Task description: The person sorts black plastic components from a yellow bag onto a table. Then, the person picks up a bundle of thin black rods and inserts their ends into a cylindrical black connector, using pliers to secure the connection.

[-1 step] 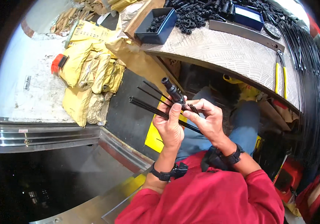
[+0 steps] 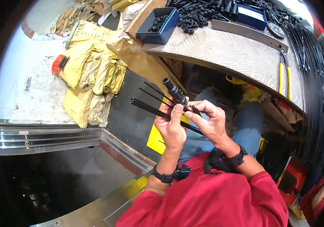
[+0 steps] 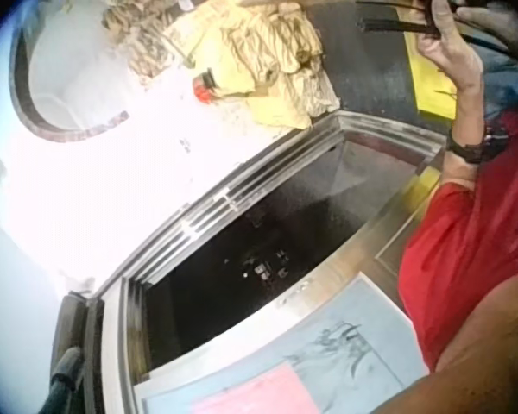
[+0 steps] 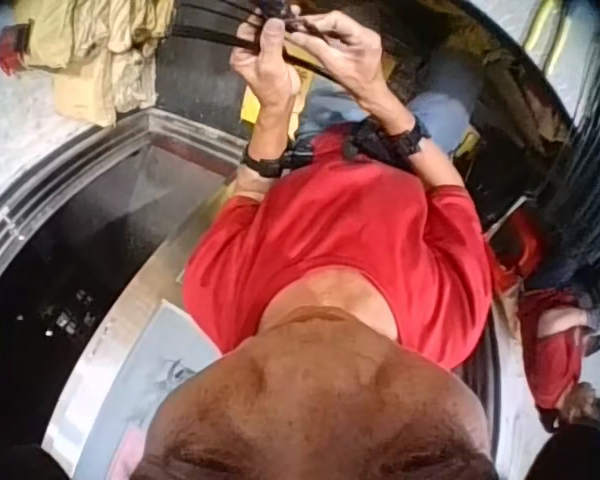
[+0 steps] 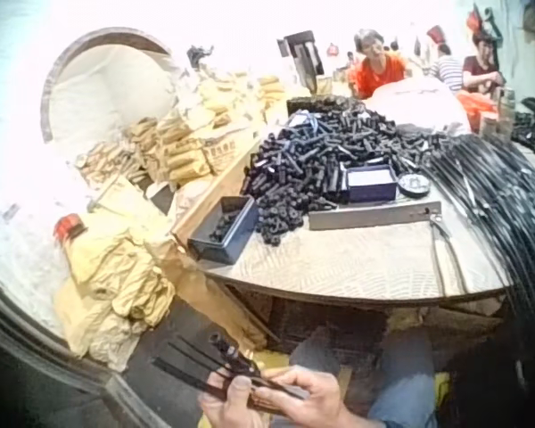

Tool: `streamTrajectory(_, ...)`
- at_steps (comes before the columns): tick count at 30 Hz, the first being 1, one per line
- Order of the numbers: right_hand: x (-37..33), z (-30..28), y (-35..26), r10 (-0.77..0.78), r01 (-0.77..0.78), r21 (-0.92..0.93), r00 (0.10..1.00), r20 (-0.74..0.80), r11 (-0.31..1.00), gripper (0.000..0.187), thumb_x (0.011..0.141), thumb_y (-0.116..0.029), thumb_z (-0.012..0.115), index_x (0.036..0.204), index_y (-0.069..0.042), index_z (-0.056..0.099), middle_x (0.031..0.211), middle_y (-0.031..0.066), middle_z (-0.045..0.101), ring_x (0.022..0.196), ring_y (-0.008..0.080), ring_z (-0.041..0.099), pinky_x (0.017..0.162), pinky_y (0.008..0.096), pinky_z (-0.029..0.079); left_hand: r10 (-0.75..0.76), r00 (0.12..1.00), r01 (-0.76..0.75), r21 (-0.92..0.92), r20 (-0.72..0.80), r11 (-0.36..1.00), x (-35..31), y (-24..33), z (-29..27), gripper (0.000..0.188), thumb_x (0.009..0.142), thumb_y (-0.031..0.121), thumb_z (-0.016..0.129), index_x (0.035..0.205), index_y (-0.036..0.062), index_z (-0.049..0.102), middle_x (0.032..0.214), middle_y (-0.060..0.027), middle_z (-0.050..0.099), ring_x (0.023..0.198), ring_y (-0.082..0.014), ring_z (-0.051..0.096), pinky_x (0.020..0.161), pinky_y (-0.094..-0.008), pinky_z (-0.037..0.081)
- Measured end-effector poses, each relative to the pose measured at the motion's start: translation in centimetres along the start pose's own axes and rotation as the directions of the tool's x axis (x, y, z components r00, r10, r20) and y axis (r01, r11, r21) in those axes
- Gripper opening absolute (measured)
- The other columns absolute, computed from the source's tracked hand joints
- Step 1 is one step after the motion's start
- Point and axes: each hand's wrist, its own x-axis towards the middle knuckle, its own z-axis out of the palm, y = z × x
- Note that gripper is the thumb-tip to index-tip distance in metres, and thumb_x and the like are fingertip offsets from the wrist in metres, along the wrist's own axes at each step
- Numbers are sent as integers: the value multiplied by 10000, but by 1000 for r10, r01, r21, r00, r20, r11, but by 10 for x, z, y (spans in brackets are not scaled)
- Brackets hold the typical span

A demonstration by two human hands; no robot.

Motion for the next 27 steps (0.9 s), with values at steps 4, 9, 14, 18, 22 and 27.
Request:
streamTrajectory(4,6,1,-2,-259,223,-418,966,-29,880,189,670,-97,712,755,-15,564,688,119,553,611,278,570,528,336,449,17,999,-17,-13,-40,1000,-1,1,0,189,830,80,597,984,-21,559,907,-97,612,802,-146,583,747,-264,462)
streamTrajectory(9,0,0,-8,-289,274,-446,957,35,852,165,678,-86,698,764,-21,573,669,122,533,553,282,545,478,342,427,28,1000,-29,63,8,998,-6,2,-2,199,856,114,568,1008,-11,539,926,-78,592,825,-146,575,759,-270,459)
streamTrajectory(14,7,-9,-2,-58,71,-237,996,60,969,161,707,-119,694,736,11,603,640,93,551,547,177,539,492,284,407,31,999,-31,1,28,1000,-6,4,2,210,869,125,550,1029,-8,532,933,-66,582,830,-138,561,757,-268,455)
streamTrajectory(18,11,-17,2,241,-261,94,953,182,961,159,728,-131,694,755,10,626,658,33,590,612,57,512,533,231,411,50,998,-51,25,30,998,-7,4,5,226,862,142,564,1020,-18,538,916,-71,591,813,-135,557,757,-262,441)
streamTrajectory(22,8,-5,9,160,-167,61,981,110,984,177,724,-134,697,781,9,611,677,36,605,625,45,513,553,228,426,117,993,-120,99,32,988,-8,1,7,234,854,159,581,995,-26,551,890,-80,606,800,-131,559,756,-256,428)
streamTrajectory(27,2,1,6,133,-132,98,991,-6,986,193,695,-78,723,732,-9,546,718,27,587,614,60,499,558,234,432,-45,998,46,-23,32,999,3,-1,-3,341,824,274,627,1018,10,531,890,-70,587,821,-146,552,763,-286,449)
